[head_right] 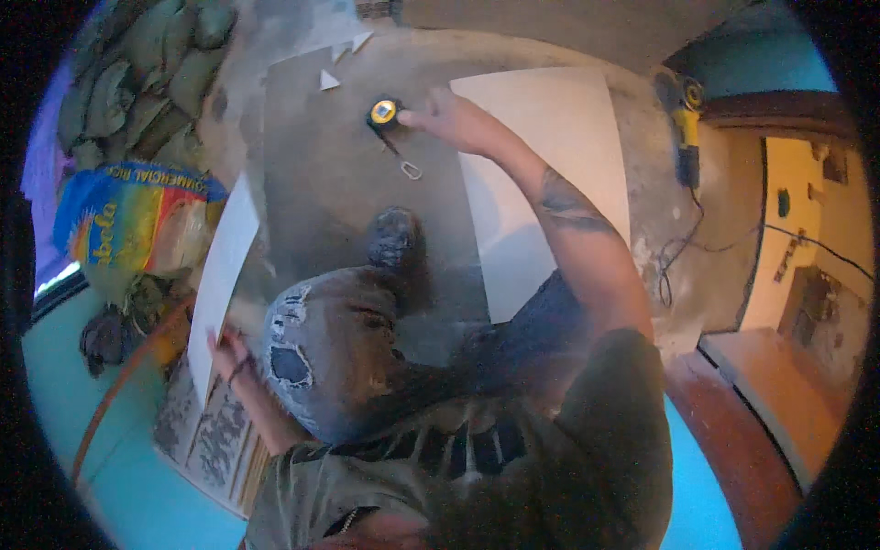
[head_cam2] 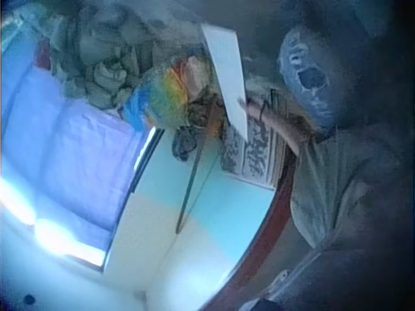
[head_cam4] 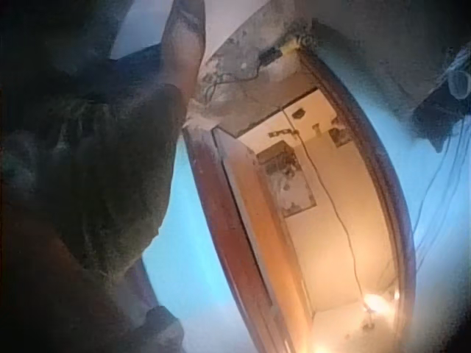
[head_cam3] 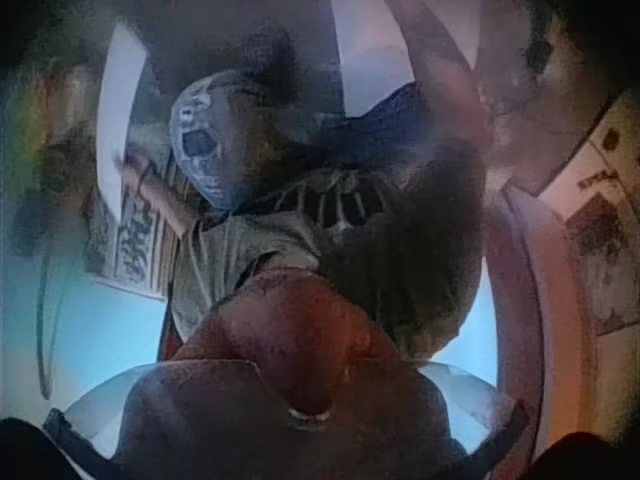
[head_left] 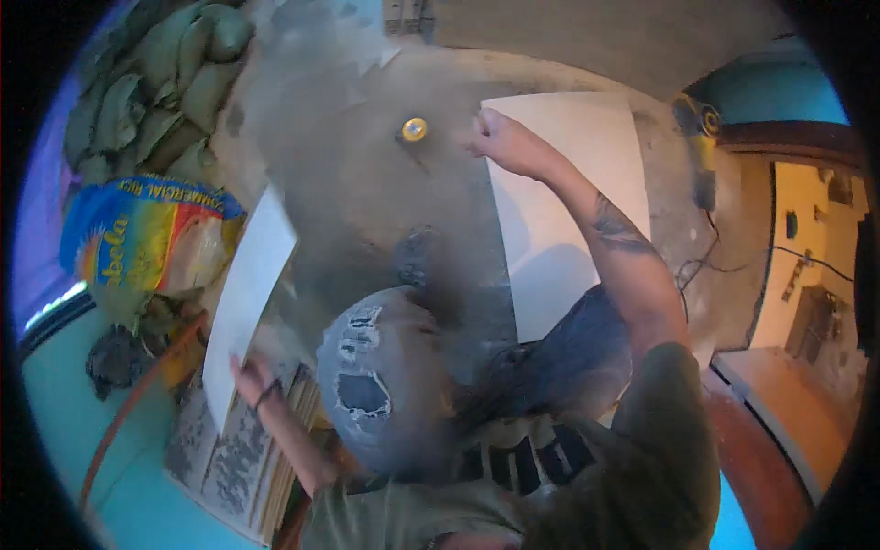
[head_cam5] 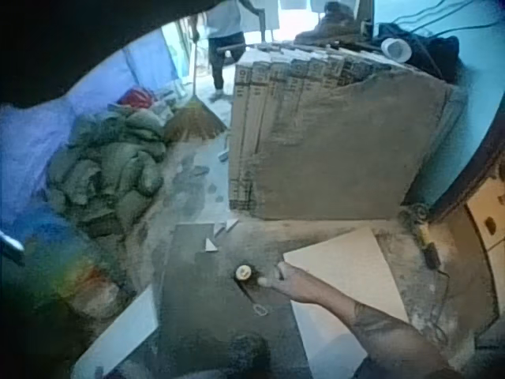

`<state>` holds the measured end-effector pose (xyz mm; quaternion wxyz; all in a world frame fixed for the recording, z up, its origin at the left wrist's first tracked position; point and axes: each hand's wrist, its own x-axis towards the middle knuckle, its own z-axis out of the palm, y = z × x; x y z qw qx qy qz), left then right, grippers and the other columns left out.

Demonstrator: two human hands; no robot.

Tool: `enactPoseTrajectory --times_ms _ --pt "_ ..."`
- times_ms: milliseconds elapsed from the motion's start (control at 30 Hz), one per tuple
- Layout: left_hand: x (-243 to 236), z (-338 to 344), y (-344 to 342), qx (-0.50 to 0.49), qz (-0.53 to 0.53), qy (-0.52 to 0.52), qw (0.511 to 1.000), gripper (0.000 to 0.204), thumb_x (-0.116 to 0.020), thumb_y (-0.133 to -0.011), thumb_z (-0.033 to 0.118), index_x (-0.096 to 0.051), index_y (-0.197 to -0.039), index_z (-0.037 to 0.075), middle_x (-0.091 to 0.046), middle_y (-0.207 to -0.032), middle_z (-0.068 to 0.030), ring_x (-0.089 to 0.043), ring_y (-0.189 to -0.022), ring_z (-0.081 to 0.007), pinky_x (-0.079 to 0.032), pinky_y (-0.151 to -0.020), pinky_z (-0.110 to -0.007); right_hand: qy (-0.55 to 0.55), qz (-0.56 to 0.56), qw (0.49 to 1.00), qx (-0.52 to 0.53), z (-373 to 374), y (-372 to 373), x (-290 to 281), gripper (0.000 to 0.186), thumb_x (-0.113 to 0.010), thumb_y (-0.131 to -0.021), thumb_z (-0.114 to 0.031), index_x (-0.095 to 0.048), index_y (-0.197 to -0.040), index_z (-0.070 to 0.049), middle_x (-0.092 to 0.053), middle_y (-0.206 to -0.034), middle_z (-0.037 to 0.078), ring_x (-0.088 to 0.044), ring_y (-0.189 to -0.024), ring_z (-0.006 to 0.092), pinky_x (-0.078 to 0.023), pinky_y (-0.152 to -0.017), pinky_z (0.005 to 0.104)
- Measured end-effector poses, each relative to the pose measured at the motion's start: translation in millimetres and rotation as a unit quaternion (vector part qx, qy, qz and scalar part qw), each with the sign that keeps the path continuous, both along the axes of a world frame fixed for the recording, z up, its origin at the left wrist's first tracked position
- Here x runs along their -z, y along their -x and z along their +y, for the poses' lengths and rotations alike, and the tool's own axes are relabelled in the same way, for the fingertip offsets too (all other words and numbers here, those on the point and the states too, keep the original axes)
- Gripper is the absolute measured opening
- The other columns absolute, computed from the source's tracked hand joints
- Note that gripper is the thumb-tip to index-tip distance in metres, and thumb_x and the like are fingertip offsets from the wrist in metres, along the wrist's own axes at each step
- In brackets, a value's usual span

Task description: The person measures a tile on the floor, marks it with a pencil, and then cuts the tile using an angle grinder.

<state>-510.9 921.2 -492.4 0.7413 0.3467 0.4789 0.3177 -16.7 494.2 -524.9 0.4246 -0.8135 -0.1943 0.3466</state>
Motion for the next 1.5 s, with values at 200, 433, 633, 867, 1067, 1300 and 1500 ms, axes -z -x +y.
enactPoseTrajectory --times_ms 200,433,633,867,1067,1300,1500 --pt "36.8 -126.9 -234.9 0.074 -0.214 0.024 0.974 0.029 -0.057 -0.096 0.02 -0.059 -0.114 -0.002 -0.066 -0.106 -0.0116 -0.063 -0.098 -0.02 -0.051 -0.085 -0.029 -0.203 0.319 0.922 0.087 -7.5 -9.9 -55.2 0.098 -0.055 -0.084 -0.069 -0.026 -0.143 0.003 -0.052 -0.127 0.028 -0.055 -0.114 0.0363 -0.042 -0.096 0.0489" --pt "21.1 -257.8 -325.9 0.212 -0.163 0.019 0.963 0.033 -0.058 -0.096 0.028 -0.061 -0.106 -0.004 -0.064 -0.103 -0.0111 -0.062 -0.095 -0.0185 -0.052 -0.082 -0.036 -0.24 0.18 0.903 0.308 -107.0 -4.8 -51.7 0.039 -0.071 -0.087 -0.025 -0.057 -0.107 0.004 -0.064 -0.089 0.011 -0.062 -0.08 0.0173 -0.051 -0.065 0.0294" --pt "21.9 -262.3 -322.5 0.434 0.079 -0.212 0.872 0.037 -0.064 -0.091 0.028 -0.063 -0.115 -0.001 -0.062 -0.101 -0.0062 -0.06 -0.093 -0.0161 -0.049 -0.077 -0.03 -0.11 -0.04 0.85 0.513 -152.1 23.7 -13.0 0.026 -0.067 -0.091 -0.02 -0.047 -0.081 -0.007 -0.05 -0.076 -0.001 -0.047 -0.069 0.0093 -0.042 -0.061 0.0268" --pt "-15.8 -205.3 -308.9 0.476 -0.433 -0.002 0.765 0.06 -0.067 -0.086 0.023 -0.045 -0.14 0.009 -0.054 -0.133 -0.0083 -0.048 -0.125 -0.0241 -0.037 -0.106 -0.042 -0.331 -0.127 0.723 0.593 -170.9 17.1 -19.1 0.032 -0.063 -0.095 -0.024 -0.038 -0.077 -0.015 -0.035 -0.075 -0.007 -0.034 -0.071 0.0061 -0.032 -0.065 0.0222" --pt "29.9 -202.5 -308.8 0.362 -0.24 0.112 0.894 0.056 -0.06 -0.093 0.04 -0.044 -0.14 0.013 -0.049 -0.142 -0.0053 -0.046 -0.13 -0.0245 -0.035 -0.109 -0.044 -0.278 -0.24 0.758 0.539 -196.3 26.7 -25.1 0.032 -0.062 -0.096 -0.026 -0.037 -0.078 -0.016 -0.034 -0.075 -0.007 -0.033 -0.071 0.0065 -0.032 -0.065 0.022" --pt "-29.1 -211.2 -357.3 0.303 -0.357 -0.011 0.883 0.064 -0.049 -0.094 0.058 -0.047 -0.137 0.01 -0.053 -0.137 -0.006 -0.047 -0.128 -0.0255 -0.035 -0.11 -0.043 -0.267 -0.177 0.713 0.624 -184.0 34.0 -10.2 0.034 -0.066 -0.093 -0.025 -0.036 -0.08 -0.015 -0.037 -0.076 -0.006 -0.04 -0.072 0.0063 -0.038 -0.068 0.0217" --pt "-165.3 -188.1 -431.2 0.214 -0.255 -0.273 0.902 0.055 -0.055 -0.096 0.046 -0.051 -0.134 0.007 -0.059 -0.129 -0.0094 -0.058 -0.115 -0.0237 -0.05 -0.095 -0.039 -0.104 -0.451 0.747 0.476 -197.3 23.4 -126.4 0.057 -0.082 -0.078 -0.032 -0.041 -0.099 0.002 -0.053 -0.131 0.026 -0.053 -0.122 0.0271 -0.04 -0.102 0.0372"
